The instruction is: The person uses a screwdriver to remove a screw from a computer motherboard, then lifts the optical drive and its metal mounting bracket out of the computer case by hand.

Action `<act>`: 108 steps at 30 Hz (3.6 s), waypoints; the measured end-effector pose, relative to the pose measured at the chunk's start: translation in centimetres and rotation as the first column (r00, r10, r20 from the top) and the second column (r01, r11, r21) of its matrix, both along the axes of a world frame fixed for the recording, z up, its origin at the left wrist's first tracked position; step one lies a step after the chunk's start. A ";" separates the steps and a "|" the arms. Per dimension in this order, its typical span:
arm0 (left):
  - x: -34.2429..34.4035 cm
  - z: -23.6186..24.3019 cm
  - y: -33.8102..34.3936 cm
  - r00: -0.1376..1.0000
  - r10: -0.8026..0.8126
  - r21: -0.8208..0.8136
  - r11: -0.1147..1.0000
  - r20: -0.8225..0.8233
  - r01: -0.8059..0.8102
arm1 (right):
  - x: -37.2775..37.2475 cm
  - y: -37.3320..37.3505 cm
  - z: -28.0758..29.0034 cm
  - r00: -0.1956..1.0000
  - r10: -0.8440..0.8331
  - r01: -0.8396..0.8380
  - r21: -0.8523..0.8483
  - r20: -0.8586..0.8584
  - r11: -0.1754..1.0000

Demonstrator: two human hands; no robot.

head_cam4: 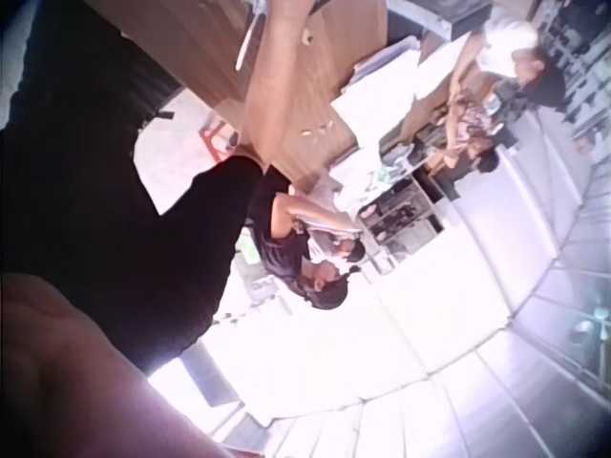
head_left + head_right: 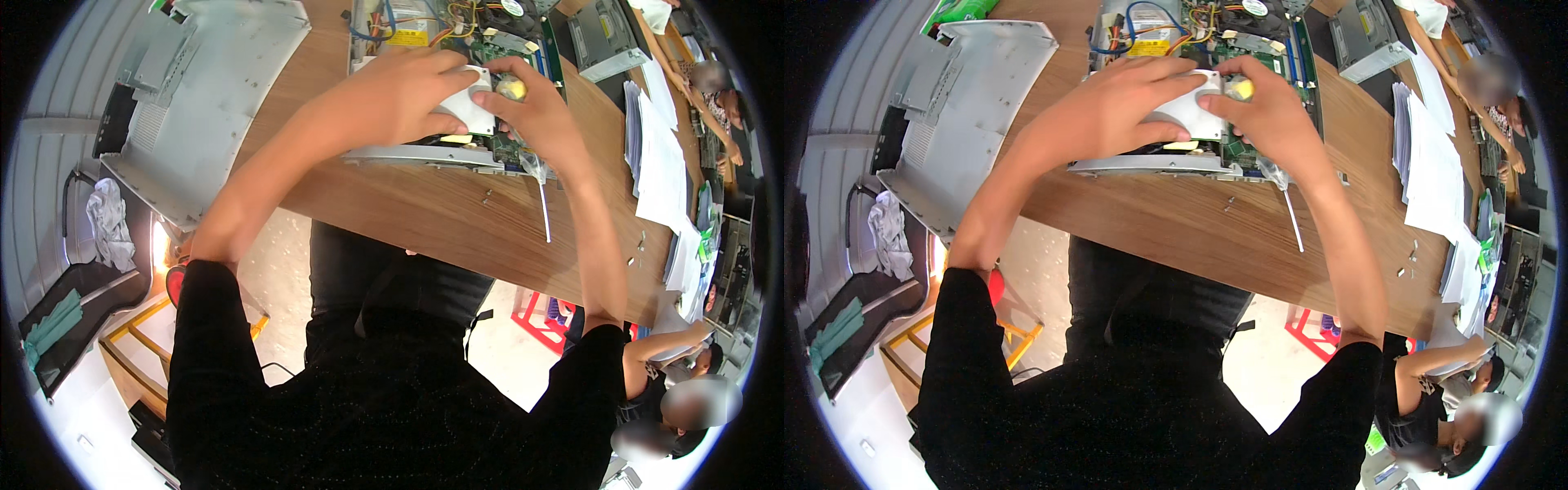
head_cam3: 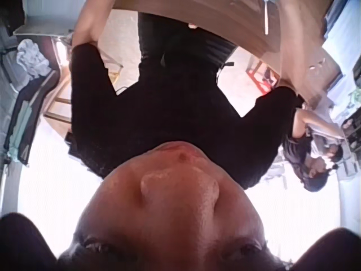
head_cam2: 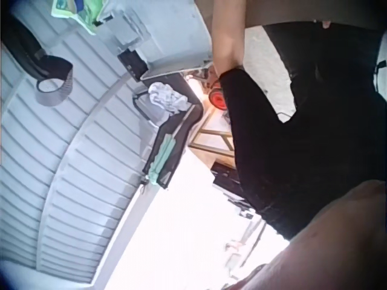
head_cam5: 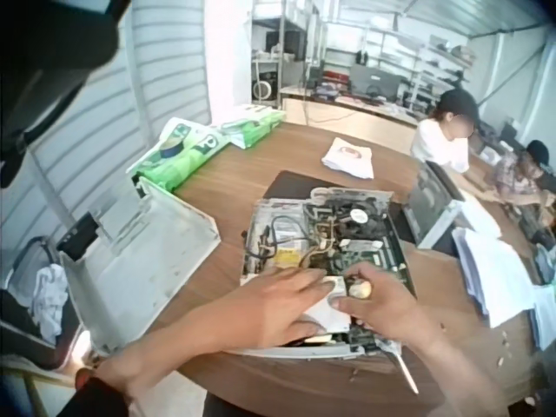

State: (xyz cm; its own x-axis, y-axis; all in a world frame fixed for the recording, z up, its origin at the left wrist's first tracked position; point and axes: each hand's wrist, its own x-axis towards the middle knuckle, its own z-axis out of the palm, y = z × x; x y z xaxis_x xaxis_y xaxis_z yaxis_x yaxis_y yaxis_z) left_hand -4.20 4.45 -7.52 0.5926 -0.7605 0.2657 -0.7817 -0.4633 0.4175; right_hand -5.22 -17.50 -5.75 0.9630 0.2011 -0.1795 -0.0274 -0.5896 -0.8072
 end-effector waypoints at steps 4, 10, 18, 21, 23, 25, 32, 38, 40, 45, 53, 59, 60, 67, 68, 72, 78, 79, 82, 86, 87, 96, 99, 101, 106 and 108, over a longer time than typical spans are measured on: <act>-0.4 0.0 0.1 0.999 0.041 0.003 0.999 0.024 -0.041 | -0.7 0.3 -0.2 0.886 0.169 -0.043 -0.286 0.432 0.957; -0.4 0.2 -0.3 0.996 0.076 -0.011 0.997 -0.038 -0.076 | 0.8 0.2 0.5 0.930 0.180 -0.142 -0.138 0.322 0.980; -0.1 0.1 -0.1 0.997 0.057 0.018 0.998 -0.043 -0.056 | 0.7 -1.5 0.7 0.985 0.091 -0.059 -0.207 0.148 0.977; 0.0 0.3 0.0 0.997 0.051 -0.003 0.999 -0.057 -0.051 | 1.0 -1.8 -0.3 0.946 0.157 -0.100 -0.205 0.284 0.974; 0.1 0.6 0.2 0.997 0.035 -0.014 0.999 -0.074 -0.036 | 0.9 -1.6 0.4 0.957 0.150 -0.095 -0.220 0.248 0.971; 0.2 0.8 0.4 0.997 0.030 -0.030 0.999 -0.076 -0.032 | 0.8 -1.1 0.9 0.966 0.150 -0.099 -0.233 0.211 0.967; 0.4 1.4 0.6 0.999 0.001 -0.069 0.998 -0.034 -0.003 | 1.0 -1.3 0.1 0.940 0.195 -0.145 -0.188 0.280 0.971; 0.3 0.4 0.6 0.999 -0.003 -0.090 0.996 -0.050 -0.001 | 0.5 -0.7 0.9 0.953 0.162 -0.129 -0.144 0.255 0.981; 0.2 0.5 0.4 0.999 0.004 -0.085 0.996 -0.049 -0.008 | 0.4 -0.6 1.2 0.966 0.147 -0.119 -0.137 0.214 0.983; 0.1 0.4 0.4 0.999 0.020 -0.067 0.998 -0.044 -0.023 | 0.2 -0.6 1.2 0.969 0.123 -0.103 -0.100 0.215 0.990; 0.0 0.1 0.5 1.000 -0.004 -0.041 0.999 -0.015 0.004 | 0.2 -1.6 -0.3 0.954 0.124 -0.107 -0.075 0.273 0.991; -0.3 0.1 0.2 1.000 0.023 0.038 0.999 0.001 -0.023 | 0.0 -1.6 -1.1 0.951 0.114 -0.085 -0.112 0.286 0.990; -0.4 0.1 0.1 1.000 0.023 0.040 0.999 0.003 -0.023 | 0.2 -1.5 -1.3 0.929 0.123 -0.089 -0.114 0.348 0.990; -0.1 0.3 0.0 0.998 -0.016 0.058 0.998 0.069 0.012 | 0.2 -1.5 -0.4 0.984 0.088 -0.071 -0.108 0.156 0.992; -0.1 0.4 -0.1 0.998 -0.015 0.068 0.998 0.055 0.011 | 0.1 -1.5 -0.7 0.976 0.087 -0.066 -0.107 0.202 0.992; -0.3 0.3 -0.6 0.999 -0.009 0.074 0.997 0.045 0.005 | -0.5 -2.1 -1.0 0.943 0.051 0.006 -0.169 0.328 0.986; -1.0 -0.5 -0.2 0.985 0.063 0.111 0.990 0.159 -0.082 | -6.4 -3.5 4.7 0.997 0.014 -0.020 -0.080 -0.069 0.997; -0.9 -0.4 -0.4 0.987 0.051 0.115 0.991 0.149 -0.068 | -7.4 -4.0 4.1 0.998 -0.003 -0.004 -0.090 -0.070 0.996; -0.7 -0.5 -0.7 0.990 0.025 0.111 0.993 0.141 -0.041 | -10.8 -4.5 -0.4 0.945 0.158 -0.074 -0.282 0.286 0.956; -0.5 -0.9 -0.5 0.987 0.024 0.100 0.994 0.158 -0.040 | -12.9 -4.2 -2.8 0.936 0.162 0.034 -0.535 0.314 0.844; -0.5 -0.8 -0.5 0.986 0.027 0.104 0.994 0.166 -0.045 | -13.1 -4.0 -3.1 0.927 0.148 0.061 -0.528 0.345 0.847; -0.7 -1.0 -0.4 0.985 0.042 0.043 0.998 0.168 -0.050 | -13.5 -1.8 -5.0 0.939 0.171 0.032 -0.571 0.299 0.821; -0.6 -1.1 -0.4 0.987 0.041 0.018 0.999 0.155 -0.045 | -13.5 -2.0 -4.3 0.923 0.181 0.009 -0.490 0.338 0.872; -0.3 -1.3 -0.3 0.985 0.051 0.006 0.999 0.166 -0.053 | -12.3 -2.6 -2.1 0.932 0.132 -0.015 -0.328 0.338 0.945; -0.7 -1.4 -0.2 0.987 0.085 -0.024 0.996 0.134 -0.083 | -7.7 -1.1 2.8 0.969 -0.115 0.126 -0.039 0.217 0.991; -0.6 -1.6 -0.3 0.989 0.076 -0.047 0.996 0.128 -0.071 | -5.9 -0.7 1.9 0.931 -0.067 0.105 -0.090 0.359 0.990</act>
State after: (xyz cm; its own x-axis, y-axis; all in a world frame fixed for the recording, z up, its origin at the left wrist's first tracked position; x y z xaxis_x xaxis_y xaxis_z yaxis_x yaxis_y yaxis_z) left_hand -4.78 4.14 -9.14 0.6050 -0.7024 0.3749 -0.7949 -0.5054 0.3357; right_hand -11.17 -18.22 -3.83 0.9805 0.1132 0.1603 0.1941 -0.6803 -0.7067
